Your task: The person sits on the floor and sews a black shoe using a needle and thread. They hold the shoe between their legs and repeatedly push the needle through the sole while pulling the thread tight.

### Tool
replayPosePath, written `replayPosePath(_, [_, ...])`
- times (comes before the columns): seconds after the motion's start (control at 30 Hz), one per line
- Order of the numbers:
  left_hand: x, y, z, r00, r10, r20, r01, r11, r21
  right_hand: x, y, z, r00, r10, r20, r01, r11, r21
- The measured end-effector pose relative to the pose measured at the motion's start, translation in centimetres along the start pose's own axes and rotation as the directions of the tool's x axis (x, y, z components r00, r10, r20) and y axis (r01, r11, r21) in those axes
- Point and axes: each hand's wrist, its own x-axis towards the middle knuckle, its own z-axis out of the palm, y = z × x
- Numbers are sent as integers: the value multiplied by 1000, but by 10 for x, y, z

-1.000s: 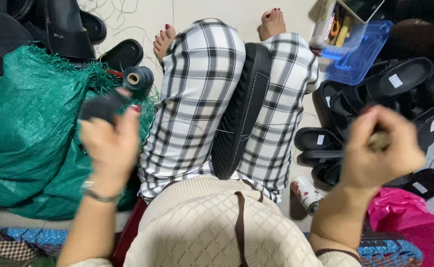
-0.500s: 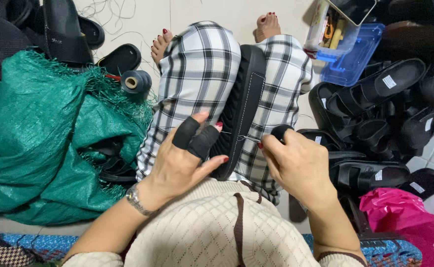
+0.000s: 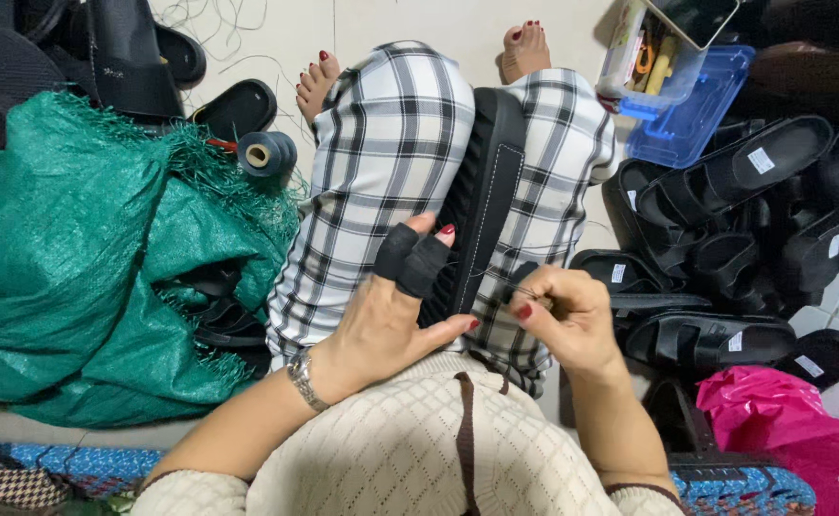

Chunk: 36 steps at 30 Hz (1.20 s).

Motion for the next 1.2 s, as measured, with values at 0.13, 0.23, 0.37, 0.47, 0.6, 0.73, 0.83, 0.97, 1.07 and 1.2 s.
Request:
replayPosePath(0.13, [8, 1, -25, 914, -398, -79, 377, 904, -201, 8, -42, -27, 983, 127, 131, -44, 862, -505])
replayPosePath(0.23, [11, -3, -43, 874, -482, -70, 458, 862, -218, -10, -45, -37, 982, 182, -60, -175, 726, -666])
replayPosePath(0.37, [5, -10, -28, 980, -104, -170, 84, 989, -121, 12, -42, 9, 993, 68, -94, -109, 828, -549])
replayPosePath(0.47, [14, 5, -42, 983, -104, -152, 86, 989, -121, 4, 0, 1, 996, -62, 60, 86, 660, -747])
replayPosePath(0.6, [0, -2, -32, 973, -148, -175, 116, 977, -179, -2, -25, 8, 966, -204, 157, 214, 302, -929])
replayPosePath(0.73, [5, -5, -32, 975, -116, -190, 79, 978, -194, 3, -19, 5, 916, -333, 225, 311, 233, -921])
replayPosePath(0.83, [8, -3, -35, 975, -117, -188, 83, 980, -183, 2, -22, 3, 894, -367, 258, 345, 196, -918])
replayPosePath(0.97, [4, -3, -34, 973, -147, -179, 112, 974, -196, 10, -31, 14, 878, -374, 299, 352, 80, -933])
replayPosePath(1.07, [8, 0, -37, 966, -107, -235, 73, 986, -148, 13, -6, 18, 832, -490, 261, 341, 79, -937])
replayPosePath(1.2, [-30, -52, -18, 944, -93, -318, 72, 995, -76, 3, -1, -8, 788, -608, 98, 309, 253, -917])
